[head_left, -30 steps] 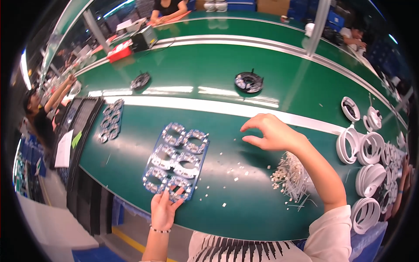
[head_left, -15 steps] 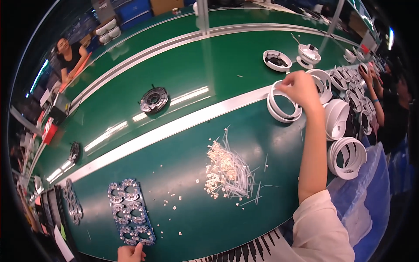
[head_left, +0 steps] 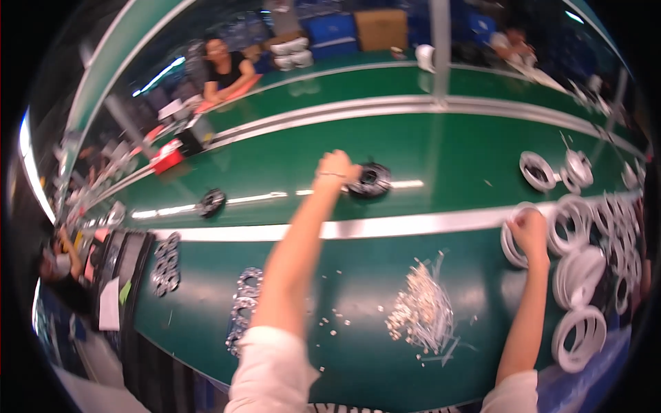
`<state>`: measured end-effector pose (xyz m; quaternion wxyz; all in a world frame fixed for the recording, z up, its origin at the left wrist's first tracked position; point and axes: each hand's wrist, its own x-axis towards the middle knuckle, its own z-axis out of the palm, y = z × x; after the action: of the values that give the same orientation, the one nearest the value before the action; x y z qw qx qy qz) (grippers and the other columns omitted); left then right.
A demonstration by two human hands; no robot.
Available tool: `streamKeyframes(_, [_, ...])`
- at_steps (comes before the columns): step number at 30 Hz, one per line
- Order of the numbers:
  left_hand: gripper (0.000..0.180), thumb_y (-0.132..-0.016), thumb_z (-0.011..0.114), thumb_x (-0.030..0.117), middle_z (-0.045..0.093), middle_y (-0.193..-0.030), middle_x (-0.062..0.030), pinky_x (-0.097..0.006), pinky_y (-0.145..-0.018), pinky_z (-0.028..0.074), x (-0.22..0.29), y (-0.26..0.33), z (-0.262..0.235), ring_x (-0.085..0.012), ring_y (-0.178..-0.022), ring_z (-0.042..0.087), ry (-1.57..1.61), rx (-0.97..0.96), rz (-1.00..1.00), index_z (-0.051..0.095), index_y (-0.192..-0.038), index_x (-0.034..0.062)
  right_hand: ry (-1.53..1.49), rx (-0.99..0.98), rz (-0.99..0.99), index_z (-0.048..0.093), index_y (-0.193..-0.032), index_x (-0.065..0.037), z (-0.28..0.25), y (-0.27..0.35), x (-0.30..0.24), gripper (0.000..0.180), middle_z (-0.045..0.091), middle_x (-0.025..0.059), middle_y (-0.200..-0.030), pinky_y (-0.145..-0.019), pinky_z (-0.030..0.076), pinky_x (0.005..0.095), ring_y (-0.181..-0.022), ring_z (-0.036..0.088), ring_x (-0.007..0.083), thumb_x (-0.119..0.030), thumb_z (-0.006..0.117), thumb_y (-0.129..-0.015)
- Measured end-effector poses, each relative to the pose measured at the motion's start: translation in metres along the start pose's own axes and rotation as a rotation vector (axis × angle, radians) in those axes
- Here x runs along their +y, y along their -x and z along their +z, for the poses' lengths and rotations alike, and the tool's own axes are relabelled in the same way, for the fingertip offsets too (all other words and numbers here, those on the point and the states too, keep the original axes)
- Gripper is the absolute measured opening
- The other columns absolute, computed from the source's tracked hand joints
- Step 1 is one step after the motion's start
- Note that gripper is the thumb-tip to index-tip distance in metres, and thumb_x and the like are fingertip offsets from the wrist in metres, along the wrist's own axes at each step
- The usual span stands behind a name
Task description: Assembling electronic components and circuit boards into plastic circular housings on a production line.
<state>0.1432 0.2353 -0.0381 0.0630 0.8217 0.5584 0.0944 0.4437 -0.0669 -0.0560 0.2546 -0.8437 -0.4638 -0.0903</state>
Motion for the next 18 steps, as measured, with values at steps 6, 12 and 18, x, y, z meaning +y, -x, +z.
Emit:
streamKeyframes(6, [0.048,-0.068,0.057,0.015,0.049,-0.111,-0.0189,-0.039,-0.082,0.044,0.035,-0.017,0.035,-0.0326,-0.101,0.051,0.129,-0.178,-0.052,0.042,-0.112,0.0022,0.037,-0.002,0.088,0.06,-0.056,0.003,-0.004,0.008,-0.003,0.026,0.054,0.0192,-0.055,-0.054,0.043,0.0383,-0.053,0.055,0.0317,-0.021,0.069,-0.06])
streamKeyframes(12, [0.04,-0.067,0.052,0.006,0.058,-0.097,-0.015,-0.034,-0.068,0.051,0.029,-0.009,0.01,-0.0253,-0.087,0.058,0.485,-0.393,0.117,0.052,-0.107,0.0037,0.046,0.049,0.1,0.059,-0.06,0.004,-0.044,0.008,-0.005,0.02,0.057,0.0171,-0.057,-0.053,0.045,0.0345,-0.053,0.057,0.0281,-0.014,0.066,-0.061])
streamKeyframes(18, [0.031,-0.078,0.047,0.002,0.05,-0.1,-0.0127,-0.031,-0.057,0.052,-0.032,0.067,-0.044,-0.0203,-0.083,0.056,0.916,-0.404,0.182,0.041,-0.108,-0.0011,-0.277,0.233,-0.332,0.056,-0.065,0.001,-0.075,0.033,-0.093,0.006,0.055,0.0114,-0.06,-0.053,0.04,0.0333,-0.055,0.052,0.0247,-0.002,0.061,-0.064])
